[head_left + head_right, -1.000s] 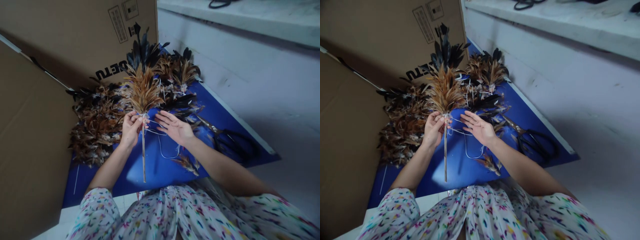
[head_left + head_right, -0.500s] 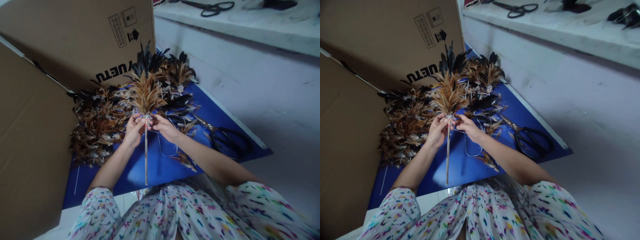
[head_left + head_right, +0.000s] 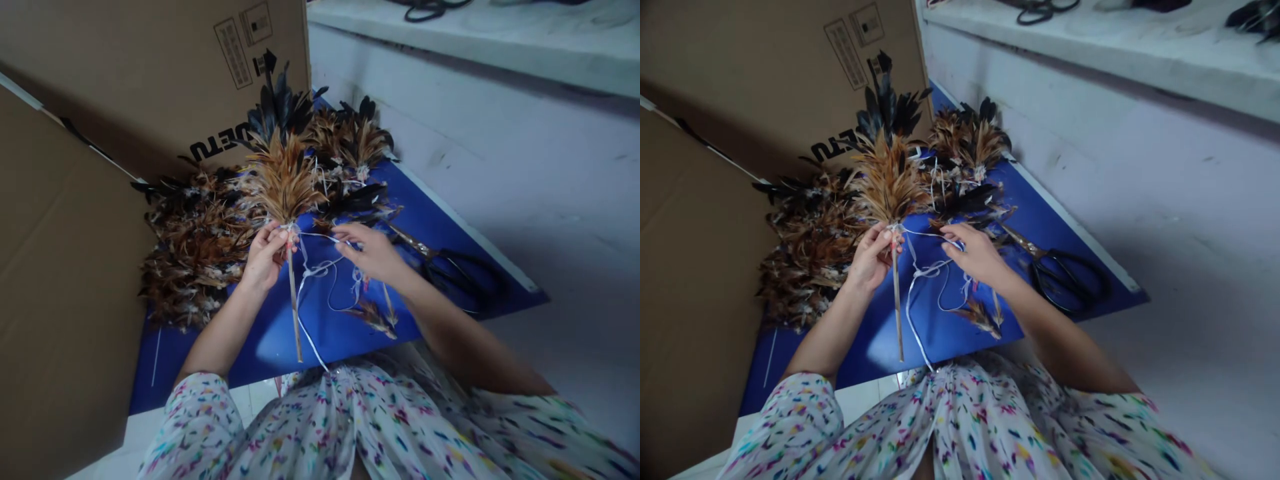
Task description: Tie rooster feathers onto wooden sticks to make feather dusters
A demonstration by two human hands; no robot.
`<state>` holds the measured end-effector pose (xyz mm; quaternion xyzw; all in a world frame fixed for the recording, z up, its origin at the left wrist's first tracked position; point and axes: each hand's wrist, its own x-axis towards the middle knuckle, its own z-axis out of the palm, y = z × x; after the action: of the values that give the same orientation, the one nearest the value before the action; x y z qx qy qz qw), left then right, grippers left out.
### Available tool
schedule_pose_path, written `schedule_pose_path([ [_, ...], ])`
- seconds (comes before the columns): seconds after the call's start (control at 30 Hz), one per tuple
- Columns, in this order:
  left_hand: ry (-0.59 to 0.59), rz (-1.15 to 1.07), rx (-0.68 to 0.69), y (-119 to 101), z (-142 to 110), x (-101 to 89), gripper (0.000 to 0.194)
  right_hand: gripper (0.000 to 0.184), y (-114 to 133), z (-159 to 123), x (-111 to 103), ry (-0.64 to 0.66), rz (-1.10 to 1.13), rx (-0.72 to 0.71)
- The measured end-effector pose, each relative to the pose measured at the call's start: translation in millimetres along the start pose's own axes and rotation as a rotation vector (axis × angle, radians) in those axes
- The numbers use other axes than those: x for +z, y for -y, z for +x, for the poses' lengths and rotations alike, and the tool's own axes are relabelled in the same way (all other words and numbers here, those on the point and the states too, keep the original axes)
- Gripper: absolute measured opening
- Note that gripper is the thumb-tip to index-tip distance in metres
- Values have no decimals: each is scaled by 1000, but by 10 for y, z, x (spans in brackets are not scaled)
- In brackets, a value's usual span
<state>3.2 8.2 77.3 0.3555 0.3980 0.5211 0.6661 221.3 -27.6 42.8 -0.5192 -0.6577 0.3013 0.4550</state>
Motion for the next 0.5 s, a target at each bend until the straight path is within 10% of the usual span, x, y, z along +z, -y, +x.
schedule_pose_path([
  [0.2, -13, 30, 105, -119, -12, -18, 49, 27, -48, -569, -733, 94, -1136, 163],
  [0.5, -97, 49, 264, -308, 30, -88, 54, 31, -321, -851, -1042, 139, -1200, 327],
])
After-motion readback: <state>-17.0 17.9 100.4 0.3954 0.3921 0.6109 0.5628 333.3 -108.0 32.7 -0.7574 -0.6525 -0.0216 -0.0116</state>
